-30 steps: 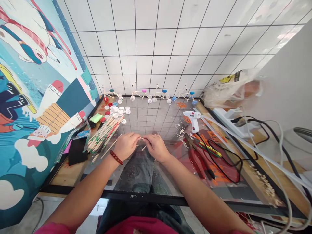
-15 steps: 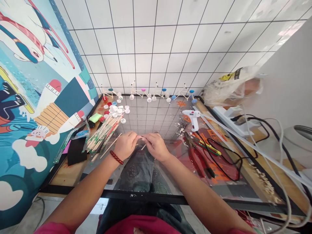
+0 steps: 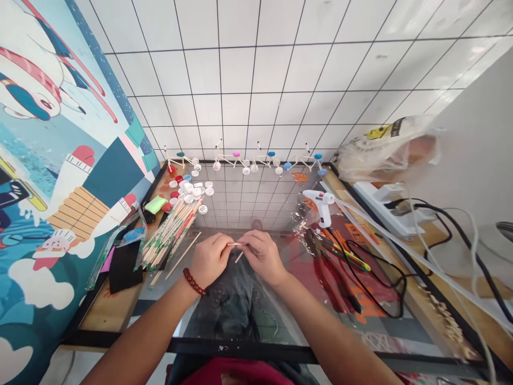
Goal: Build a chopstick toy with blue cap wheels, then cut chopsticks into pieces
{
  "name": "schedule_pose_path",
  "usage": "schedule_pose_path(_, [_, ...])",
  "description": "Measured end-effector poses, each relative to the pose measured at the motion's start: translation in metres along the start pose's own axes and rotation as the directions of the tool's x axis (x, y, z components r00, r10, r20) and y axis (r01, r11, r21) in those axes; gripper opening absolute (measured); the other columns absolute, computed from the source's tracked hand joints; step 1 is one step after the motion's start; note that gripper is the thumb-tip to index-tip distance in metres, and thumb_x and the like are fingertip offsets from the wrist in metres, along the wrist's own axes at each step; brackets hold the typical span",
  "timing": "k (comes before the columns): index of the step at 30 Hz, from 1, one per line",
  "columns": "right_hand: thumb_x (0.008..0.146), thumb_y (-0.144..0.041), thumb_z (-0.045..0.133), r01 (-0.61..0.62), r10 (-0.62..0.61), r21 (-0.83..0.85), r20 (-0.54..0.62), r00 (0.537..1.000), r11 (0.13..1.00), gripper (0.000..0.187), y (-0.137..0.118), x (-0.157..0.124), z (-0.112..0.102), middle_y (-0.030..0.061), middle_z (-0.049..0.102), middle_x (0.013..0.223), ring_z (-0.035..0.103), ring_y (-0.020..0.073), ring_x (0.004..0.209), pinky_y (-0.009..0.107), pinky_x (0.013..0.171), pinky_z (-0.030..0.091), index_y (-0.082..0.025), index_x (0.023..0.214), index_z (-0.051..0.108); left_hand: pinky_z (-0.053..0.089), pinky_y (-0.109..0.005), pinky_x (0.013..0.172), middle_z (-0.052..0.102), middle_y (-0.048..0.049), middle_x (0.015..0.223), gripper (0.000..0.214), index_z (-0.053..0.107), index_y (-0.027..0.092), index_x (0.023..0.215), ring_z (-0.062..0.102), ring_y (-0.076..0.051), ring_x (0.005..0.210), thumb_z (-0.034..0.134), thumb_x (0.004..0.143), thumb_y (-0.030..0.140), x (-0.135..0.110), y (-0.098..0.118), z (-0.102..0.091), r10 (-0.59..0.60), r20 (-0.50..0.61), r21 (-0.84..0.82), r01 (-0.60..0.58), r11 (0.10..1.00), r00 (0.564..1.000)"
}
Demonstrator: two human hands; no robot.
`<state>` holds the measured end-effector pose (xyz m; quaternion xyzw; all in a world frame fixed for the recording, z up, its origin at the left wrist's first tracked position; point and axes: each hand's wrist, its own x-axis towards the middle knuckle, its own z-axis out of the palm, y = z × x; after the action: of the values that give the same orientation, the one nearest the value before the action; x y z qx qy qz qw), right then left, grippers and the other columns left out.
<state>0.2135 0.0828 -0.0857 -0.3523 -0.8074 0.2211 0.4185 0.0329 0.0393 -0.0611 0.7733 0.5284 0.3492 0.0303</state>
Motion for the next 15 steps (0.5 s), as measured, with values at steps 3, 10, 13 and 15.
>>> schedule_pose_path(3, [0.093, -0.022, 0.061, -0.008, 0.009, 0.027, -0.063, 0.998, 1.0, 0.012, -0.0033, -0.0008, -0.0009, 0.0046, 0.065, 0.088, 0.063, 0.0193, 0.085, 0.035, 0.079, 0.048, -0.025, 0.089, 0.073, 0.055, -0.031, 0.071, 0.073, -0.0051, 0.086, 0.016, 0.064, 0.024, 0.091, 0.07, -0.019, 0.08, 0.05, 0.097, 0.017, -0.0007, 0.0001, -0.0006, 0.01, 0.029, -0.028, -0.009, 1.0, 1.0])
schedule_pose_path(10, [0.093, -0.022, 0.064, -0.01, 0.014, 0.041, -0.084, 0.996, 0.999, 0.012, 0.0019, -0.0003, -0.0015, 0.0026, 0.061, 0.084, 0.06, 0.0171, 0.08, 0.032, 0.073, 0.05, -0.026, 0.098, 0.074, 0.057, -0.031, 0.078, 0.073, -0.0065, 0.096, 0.018, 0.066, 0.021, 0.106, 0.069, -0.018, 0.087, 0.054, 0.095, 0.014, -0.0007, -0.0036, -0.0008, 0.014, 0.077, -0.106, -0.006, 0.994, 0.997])
schedule_pose_path(13, [0.094, -0.019, 0.062, -0.012, 0.016, 0.062, -0.062, 0.998, 0.998, 0.018, 0.0031, -0.0009, -0.0018, 0.0031, 0.062, 0.089, 0.059, 0.0163, 0.082, 0.031, 0.074, 0.05, -0.027, 0.105, 0.073, 0.056, -0.029, 0.078, 0.072, -0.007, 0.098, 0.02, 0.067, 0.02, 0.108, 0.069, -0.017, 0.088, 0.054, 0.096, 0.013, 0.0007, -0.0048, -0.0026, -0.01, 0.09, -0.151, 0.024, 0.988, 0.996])
schedule_pose_path(15, [0.095, -0.015, 0.059, -0.013, 0.015, 0.068, -0.032, 0.999, 0.998, 0.022, 0.0024, -0.0015, -0.0025, 0.0038, 0.064, 0.093, 0.06, 0.0163, 0.085, 0.031, 0.075, 0.05, -0.027, 0.11, 0.071, 0.057, -0.029, 0.079, 0.072, -0.008, 0.098, 0.021, 0.068, 0.019, 0.108, 0.069, -0.017, 0.089, 0.052, 0.096, 0.011, 0.0016, -0.0058, -0.0034, -0.044, 0.098, -0.175, 0.061, 0.983, 0.994])
